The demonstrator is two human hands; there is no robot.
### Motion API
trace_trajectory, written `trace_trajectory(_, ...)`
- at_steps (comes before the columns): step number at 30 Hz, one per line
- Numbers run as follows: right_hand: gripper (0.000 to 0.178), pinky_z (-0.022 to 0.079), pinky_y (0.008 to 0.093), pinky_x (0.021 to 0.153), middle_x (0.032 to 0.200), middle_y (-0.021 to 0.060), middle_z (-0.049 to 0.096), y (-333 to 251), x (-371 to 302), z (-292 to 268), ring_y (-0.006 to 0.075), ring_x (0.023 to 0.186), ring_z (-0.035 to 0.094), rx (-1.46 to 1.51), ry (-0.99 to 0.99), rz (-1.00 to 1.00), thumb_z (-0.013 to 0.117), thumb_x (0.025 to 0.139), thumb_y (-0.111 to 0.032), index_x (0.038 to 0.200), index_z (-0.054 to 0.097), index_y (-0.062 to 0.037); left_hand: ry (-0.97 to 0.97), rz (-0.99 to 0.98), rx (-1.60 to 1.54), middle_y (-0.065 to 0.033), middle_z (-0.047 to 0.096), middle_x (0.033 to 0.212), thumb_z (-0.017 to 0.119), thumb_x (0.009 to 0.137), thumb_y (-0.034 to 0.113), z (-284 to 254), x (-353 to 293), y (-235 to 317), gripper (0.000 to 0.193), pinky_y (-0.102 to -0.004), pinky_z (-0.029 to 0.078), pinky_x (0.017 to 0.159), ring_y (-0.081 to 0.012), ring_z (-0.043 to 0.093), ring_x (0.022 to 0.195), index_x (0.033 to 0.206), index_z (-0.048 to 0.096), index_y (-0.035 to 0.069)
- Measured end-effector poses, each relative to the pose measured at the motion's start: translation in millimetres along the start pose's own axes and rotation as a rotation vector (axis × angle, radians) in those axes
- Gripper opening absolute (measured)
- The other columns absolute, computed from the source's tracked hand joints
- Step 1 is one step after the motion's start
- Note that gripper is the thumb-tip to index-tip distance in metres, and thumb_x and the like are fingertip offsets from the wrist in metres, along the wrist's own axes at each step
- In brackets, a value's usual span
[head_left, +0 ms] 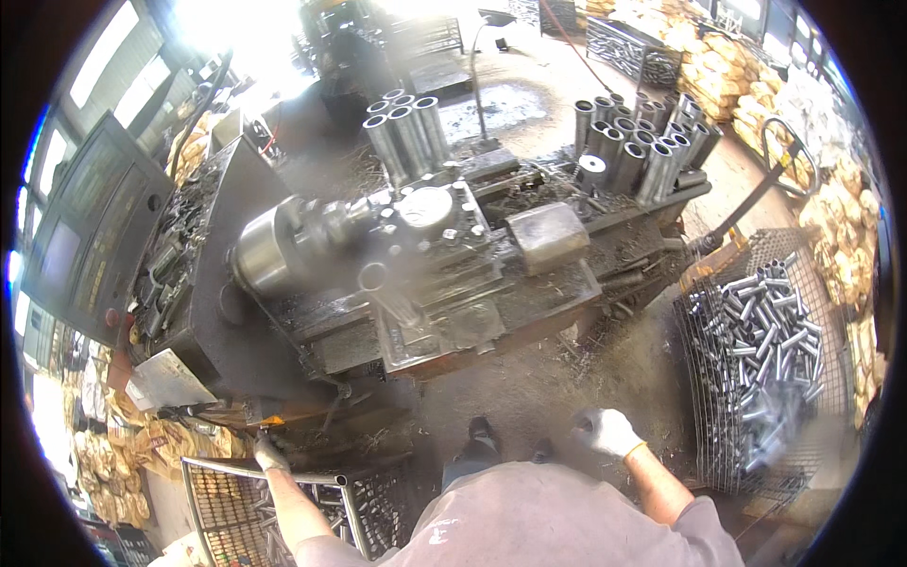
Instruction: The person repeatedly picks metal tubes from a wire basket, inserts them into a lathe chuck, operates the machine, removes the processed tubes, and places them into a second basket. The cycle continues throughout the clip.
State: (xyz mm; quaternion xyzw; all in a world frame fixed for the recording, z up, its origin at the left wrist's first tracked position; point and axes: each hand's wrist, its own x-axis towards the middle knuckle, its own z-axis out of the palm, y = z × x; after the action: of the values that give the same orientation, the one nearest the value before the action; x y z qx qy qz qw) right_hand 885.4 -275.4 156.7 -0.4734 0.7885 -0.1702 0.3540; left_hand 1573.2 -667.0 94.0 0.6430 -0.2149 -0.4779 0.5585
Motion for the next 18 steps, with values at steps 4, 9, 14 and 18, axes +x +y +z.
trace_trajectory(4,0.036,0.061,0.0485,0.085,0.098,0.0192,0.078,-38,53,-26,0.0407,0.094,0.076,-0.185,-0.017,-0.126,0.070,0.090,-0.038,0.111,0.076,-0.0094,0.072,0.215,0.090,0.0001,0.055,0.076,0.058,0.111,0.033,34,-30,-16,0.024,-0.0289,0.040,0.046,-0.0116,0.046,0.054,0.112,0.060,0.009)
trace_trajectory(9,0.033,0.063,0.0437,0.080,0.095,0.0171,0.079,-153,100,-83,0.0360,0.087,0.078,-0.045,0.146,-0.327,0.075,0.091,-0.026,0.119,0.076,-0.0087,0.166,0.172,0.175,0.0002,0.054,0.073,0.060,0.110,0.031,51,-52,-20,0.025,-0.0293,0.042,0.046,-0.0121,0.046,0.051,0.119,0.063,0.008)
trace_trajectory(14,0.043,0.064,0.0410,0.088,0.108,0.0166,0.081,-276,181,-148,0.0311,0.098,0.080,-0.051,0.356,-0.883,0.078,0.091,-0.024,0.129,0.073,-0.0040,-0.087,-0.275,-0.151,0.0069,0.046,0.071,0.056,0.110,0.053,4,-31,-13,0.035,-0.0307,0.035,0.053,-0.0112,0.041,0.059,0.102,0.062,0.019)
trace_trajectory(18,0.055,0.059,0.0436,0.098,0.123,0.0227,0.077,-387,282,-179,0.0329,0.110,0.076,-0.380,0.418,-0.807,0.083,0.085,-0.035,0.127,0.072,0.0004,0.009,-0.188,-0.233,-0.0014,0.058,0.080,0.060,0.107,0.046,49,-88,-6,0.031,-0.0363,0.047,0.059,-0.0156,0.051,0.063,0.101,0.060,0.016)
